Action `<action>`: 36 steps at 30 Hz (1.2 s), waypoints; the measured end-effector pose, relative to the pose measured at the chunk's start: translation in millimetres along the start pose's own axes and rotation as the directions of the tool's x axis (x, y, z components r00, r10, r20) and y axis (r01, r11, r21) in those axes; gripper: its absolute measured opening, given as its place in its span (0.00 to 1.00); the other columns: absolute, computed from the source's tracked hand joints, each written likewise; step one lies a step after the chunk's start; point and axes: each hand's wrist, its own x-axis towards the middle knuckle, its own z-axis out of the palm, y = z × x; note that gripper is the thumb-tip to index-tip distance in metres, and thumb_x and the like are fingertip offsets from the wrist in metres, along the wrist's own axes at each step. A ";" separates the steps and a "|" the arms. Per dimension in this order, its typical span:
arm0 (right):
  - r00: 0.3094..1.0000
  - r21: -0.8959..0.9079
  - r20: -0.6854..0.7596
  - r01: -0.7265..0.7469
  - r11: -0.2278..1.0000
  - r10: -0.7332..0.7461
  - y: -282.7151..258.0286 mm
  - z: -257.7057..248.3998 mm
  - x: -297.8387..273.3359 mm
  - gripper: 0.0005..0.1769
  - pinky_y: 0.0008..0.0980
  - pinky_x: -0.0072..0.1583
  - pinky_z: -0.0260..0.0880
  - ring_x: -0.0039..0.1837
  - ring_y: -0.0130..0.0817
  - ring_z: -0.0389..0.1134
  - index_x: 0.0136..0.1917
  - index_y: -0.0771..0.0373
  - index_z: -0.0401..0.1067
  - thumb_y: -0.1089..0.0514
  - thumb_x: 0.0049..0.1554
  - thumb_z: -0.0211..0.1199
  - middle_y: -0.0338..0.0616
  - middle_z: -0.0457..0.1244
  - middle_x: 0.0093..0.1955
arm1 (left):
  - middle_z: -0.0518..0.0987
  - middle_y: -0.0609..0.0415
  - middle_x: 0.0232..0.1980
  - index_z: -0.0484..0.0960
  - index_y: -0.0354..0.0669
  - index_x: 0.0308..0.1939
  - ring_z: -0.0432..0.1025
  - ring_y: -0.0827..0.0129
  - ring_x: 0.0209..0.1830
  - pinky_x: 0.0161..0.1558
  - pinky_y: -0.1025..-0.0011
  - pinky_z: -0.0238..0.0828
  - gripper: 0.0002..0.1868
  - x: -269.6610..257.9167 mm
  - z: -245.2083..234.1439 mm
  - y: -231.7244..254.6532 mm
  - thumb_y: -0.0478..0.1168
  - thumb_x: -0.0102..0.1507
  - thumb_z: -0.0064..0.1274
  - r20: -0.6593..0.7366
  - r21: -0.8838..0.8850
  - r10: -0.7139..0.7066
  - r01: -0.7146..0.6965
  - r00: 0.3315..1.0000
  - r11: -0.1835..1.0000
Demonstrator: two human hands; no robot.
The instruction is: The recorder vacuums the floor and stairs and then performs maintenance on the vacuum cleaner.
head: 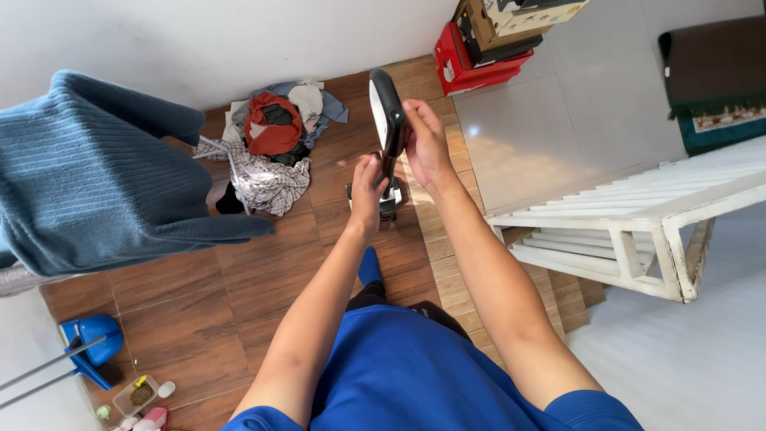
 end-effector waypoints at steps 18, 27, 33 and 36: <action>0.942 0.033 -0.337 0.029 0.999 -0.016 -99.1 -139.1 -68.7 0.13 0.36 0.55 0.71 0.53 0.34 0.67 0.60 0.62 0.68 0.55 0.64 0.58 0.42 0.65 0.53 | 0.78 0.58 0.54 0.77 0.46 0.55 0.70 0.69 0.58 0.57 0.66 0.62 0.19 15.2 137.8 -55.2 0.49 0.64 0.50 0.229 0.366 -0.287 0.191 0.930 0.911; 0.907 0.049 -0.416 0.090 0.995 -0.062 -200.9 -285.3 -22.2 0.12 0.36 0.55 0.70 0.52 0.34 0.67 0.59 0.61 0.69 0.56 0.64 0.58 0.42 0.65 0.52 | 0.78 0.58 0.53 0.78 0.45 0.53 0.70 0.69 0.55 0.55 0.66 0.64 0.15 96.9 306.9 -120.8 0.45 0.64 0.51 0.331 0.379 -0.269 0.134 0.904 0.916; 0.897 0.001 -0.436 0.085 0.996 -0.076 -282.6 -353.3 13.2 0.12 0.36 0.55 0.70 0.52 0.34 0.67 0.59 0.61 0.69 0.55 0.64 0.58 0.42 0.65 0.51 | 0.79 0.58 0.55 0.77 0.44 0.55 0.71 0.71 0.55 0.56 0.68 0.64 0.17 131.7 421.6 -136.0 0.44 0.64 0.51 0.402 0.357 -0.269 0.121 0.875 0.926; 0.878 0.046 -0.473 0.104 0.994 -0.070 -311.9 -372.1 35.5 0.12 0.36 0.55 0.70 0.52 0.34 0.67 0.59 0.60 0.69 0.55 0.63 0.58 0.41 0.64 0.52 | 0.79 0.58 0.56 0.75 0.45 0.56 0.71 0.72 0.57 0.57 0.69 0.63 0.17 152.7 463.5 -136.2 0.45 0.64 0.51 0.406 0.371 -0.288 0.131 0.867 0.919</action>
